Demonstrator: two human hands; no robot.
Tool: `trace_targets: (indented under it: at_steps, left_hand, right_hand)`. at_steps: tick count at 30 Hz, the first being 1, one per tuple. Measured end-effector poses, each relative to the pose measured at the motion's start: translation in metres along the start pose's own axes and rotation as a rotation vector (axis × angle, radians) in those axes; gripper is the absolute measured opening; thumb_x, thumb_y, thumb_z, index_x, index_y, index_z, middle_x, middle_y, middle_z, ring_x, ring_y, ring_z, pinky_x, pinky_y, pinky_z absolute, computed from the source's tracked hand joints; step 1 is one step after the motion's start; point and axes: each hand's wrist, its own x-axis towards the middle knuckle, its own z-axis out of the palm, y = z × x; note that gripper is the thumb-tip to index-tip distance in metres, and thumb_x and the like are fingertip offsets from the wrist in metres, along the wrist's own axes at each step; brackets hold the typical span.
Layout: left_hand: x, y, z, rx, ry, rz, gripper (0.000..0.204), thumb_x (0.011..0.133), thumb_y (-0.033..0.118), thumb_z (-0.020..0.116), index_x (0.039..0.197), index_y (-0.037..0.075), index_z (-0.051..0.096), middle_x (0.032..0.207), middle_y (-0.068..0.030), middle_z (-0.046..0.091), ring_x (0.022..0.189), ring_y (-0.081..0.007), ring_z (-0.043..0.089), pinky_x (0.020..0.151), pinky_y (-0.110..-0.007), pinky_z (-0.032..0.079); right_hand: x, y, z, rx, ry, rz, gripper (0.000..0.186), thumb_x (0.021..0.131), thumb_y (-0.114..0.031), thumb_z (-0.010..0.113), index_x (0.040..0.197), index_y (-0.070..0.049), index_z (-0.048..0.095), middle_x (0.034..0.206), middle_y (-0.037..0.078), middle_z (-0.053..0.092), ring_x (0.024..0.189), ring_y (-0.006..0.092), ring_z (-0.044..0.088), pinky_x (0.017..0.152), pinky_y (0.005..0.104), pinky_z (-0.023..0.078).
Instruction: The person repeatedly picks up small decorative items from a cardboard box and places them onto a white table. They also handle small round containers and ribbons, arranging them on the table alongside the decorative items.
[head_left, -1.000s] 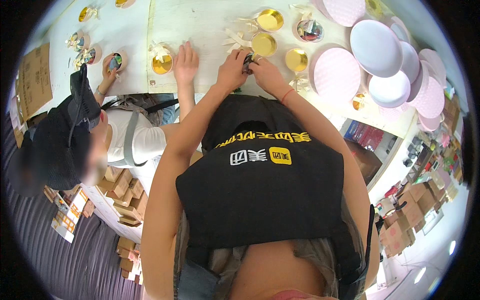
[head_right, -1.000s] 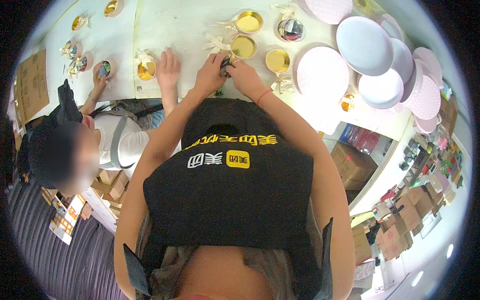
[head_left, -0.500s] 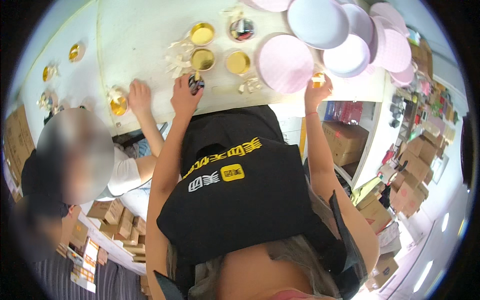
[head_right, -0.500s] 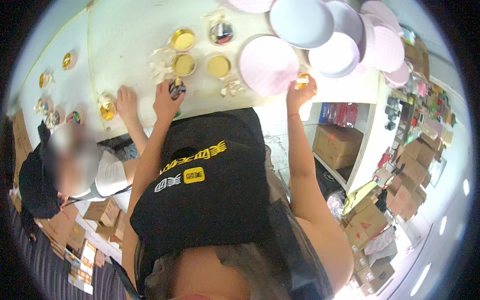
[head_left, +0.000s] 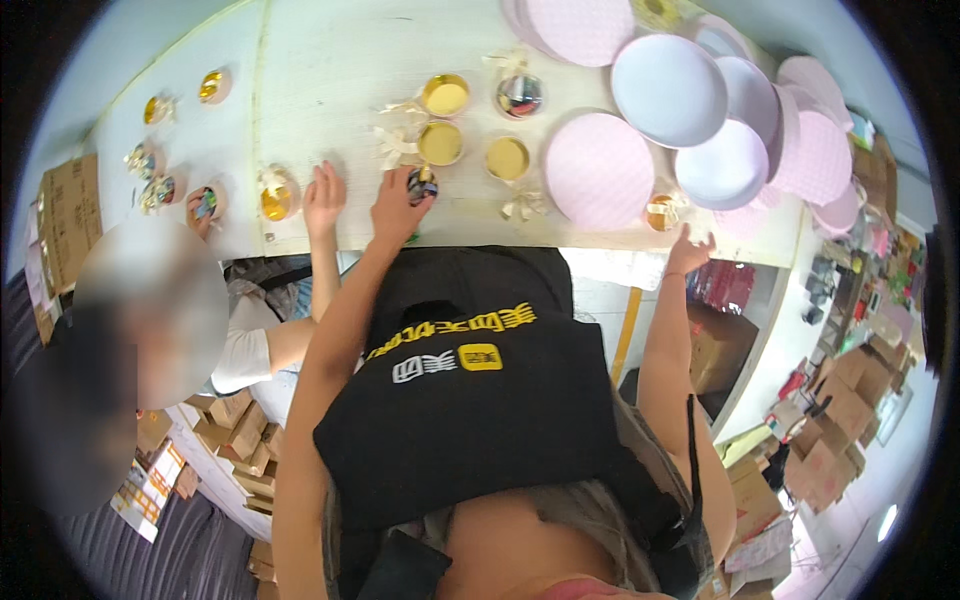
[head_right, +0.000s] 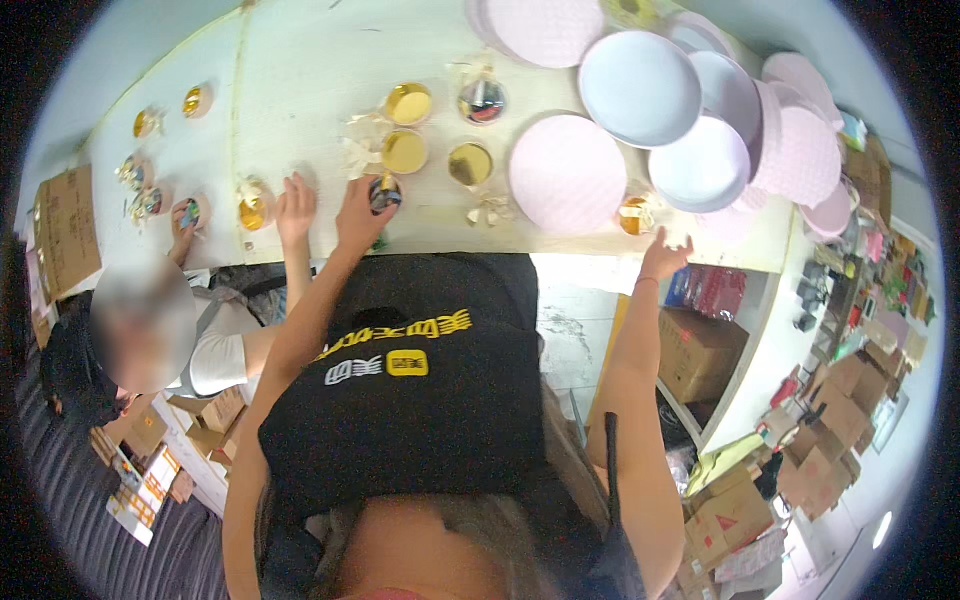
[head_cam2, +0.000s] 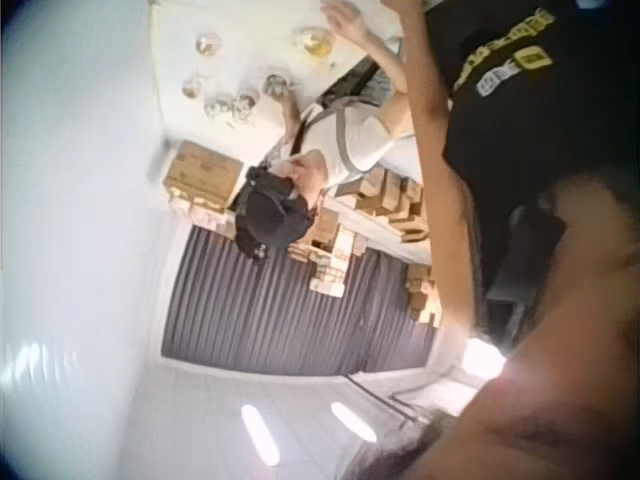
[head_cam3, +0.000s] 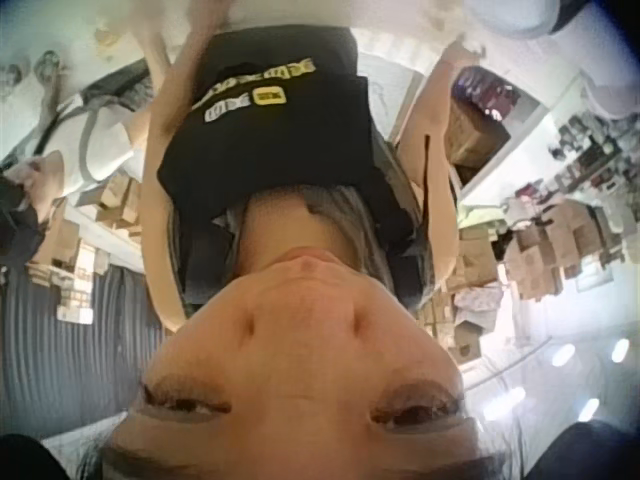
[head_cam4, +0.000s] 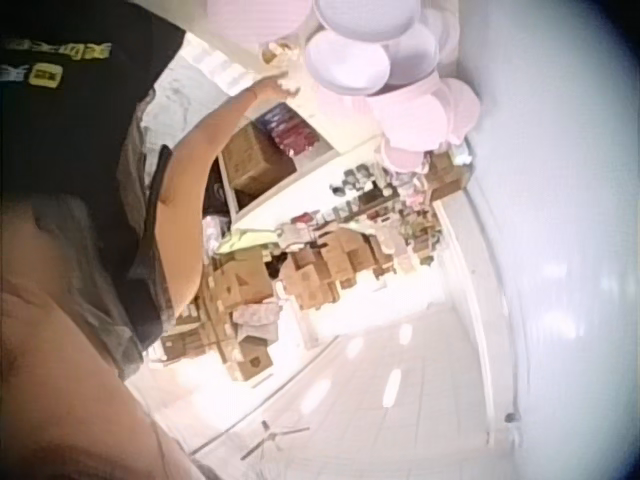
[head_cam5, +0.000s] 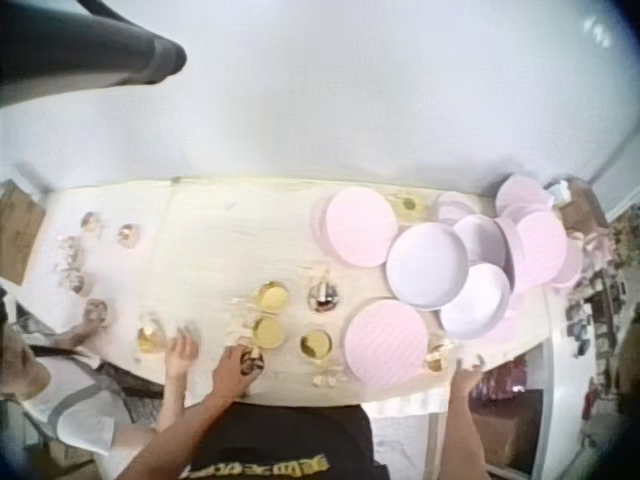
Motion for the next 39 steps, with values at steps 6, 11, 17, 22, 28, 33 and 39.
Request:
trace_targets:
  at_steps: [6, 11, 17, 22, 28, 33, 39]
  left_hand:
    - [-0.009, 0.006, 0.002, -0.008, 0.081, -0.033, 0.056, 0.076, 0.025, 0.076, 0.126, 0.016, 0.053, 0.12, -0.0086, 0.055, 0.11, -0.0321, 0.057, 0.082, -0.046, 0.053]
    - [-0.009, 0.008, 0.004, -0.032, 0.088, -0.004, 0.063, 0.075, 0.023, 0.078, 0.13, 0.014, 0.049, 0.122, -0.009, 0.054, 0.111, -0.0328, 0.056, 0.082, -0.046, 0.053]
    - [0.001, -0.004, 0.005, -0.007, 0.066, 0.017, 0.061, 0.075, 0.023, 0.078, 0.128, 0.011, 0.051, 0.122, -0.0108, 0.054, 0.107, -0.0337, 0.059, 0.08, -0.047, 0.053]
    - [0.033, -0.049, 0.003, -0.027, 0.147, 0.072, 0.051, 0.074, 0.024, 0.078, 0.119, 0.013, 0.058, 0.118, -0.0103, 0.054, 0.105, -0.0326, 0.059, 0.079, -0.045, 0.053]
    - [0.053, -0.019, -0.035, 0.13, -0.003, 0.064, 0.055, 0.068, 0.029, 0.081, 0.118, 0.017, 0.059, 0.119, -0.0077, 0.053, 0.109, -0.031, 0.055, 0.081, -0.045, 0.052]
    - [0.054, -0.024, -0.033, 0.143, 0.076, 0.168, 0.054, 0.069, 0.03, 0.081, 0.117, 0.018, 0.061, 0.126, -0.009, 0.051, 0.115, -0.0328, 0.051, 0.086, -0.046, 0.051]
    - [0.063, -0.032, -0.039, 0.067, -0.064, 0.093, 0.054, 0.07, 0.03, 0.081, 0.118, 0.019, 0.058, 0.12, -0.0062, 0.055, 0.11, -0.032, 0.054, 0.081, -0.046, 0.053]
  right_hand:
    - [-0.184, -0.251, 0.023, 0.823, -0.715, -0.395, 0.064, 0.082, -0.008, 0.078, 0.137, -0.004, 0.046, 0.136, 0.013, 0.049, 0.112, 0.0236, 0.06, 0.088, 0.0318, 0.053]
    - [-0.305, -0.393, 0.085, 0.539, -1.047, -1.006, 0.066, 0.081, -0.031, 0.077, 0.139, -0.011, 0.05, 0.125, 0.016, 0.057, 0.104, 0.0274, 0.062, 0.086, 0.0365, 0.052]
    - [-0.356, -0.438, 0.119, 0.563, -0.986, -1.045, 0.051, 0.084, -0.036, 0.07, 0.127, -0.013, 0.057, 0.113, 0.016, 0.063, 0.1, 0.032, 0.064, 0.085, 0.0418, 0.052]
    - [-0.325, -0.367, 0.046, 0.532, -1.189, -0.982, 0.02, 0.087, -0.023, 0.067, 0.101, -0.009, 0.062, 0.093, 0.014, 0.066, 0.078, 0.0262, 0.068, 0.067, 0.0394, 0.053]
    - [-0.364, -0.265, 0.08, 0.266, -1.253, -1.52, 0.022, 0.085, -0.016, 0.064, 0.105, -0.008, 0.06, 0.121, 0.018, 0.056, 0.094, 0.032, 0.065, 0.076, 0.0427, 0.056]
    - [-0.378, -0.265, 0.113, -0.046, -1.256, -1.478, 0.039, 0.079, -0.012, 0.068, 0.116, -0.008, 0.055, 0.126, 0.019, 0.053, 0.1, 0.0378, 0.063, 0.082, 0.0459, 0.056]
    - [-0.344, -0.265, 0.092, 0.457, -1.32, -0.706, 0.028, 0.08, -0.016, 0.073, 0.103, -0.005, 0.061, 0.1, 0.017, 0.066, 0.089, 0.0345, 0.067, 0.076, 0.0422, 0.054]
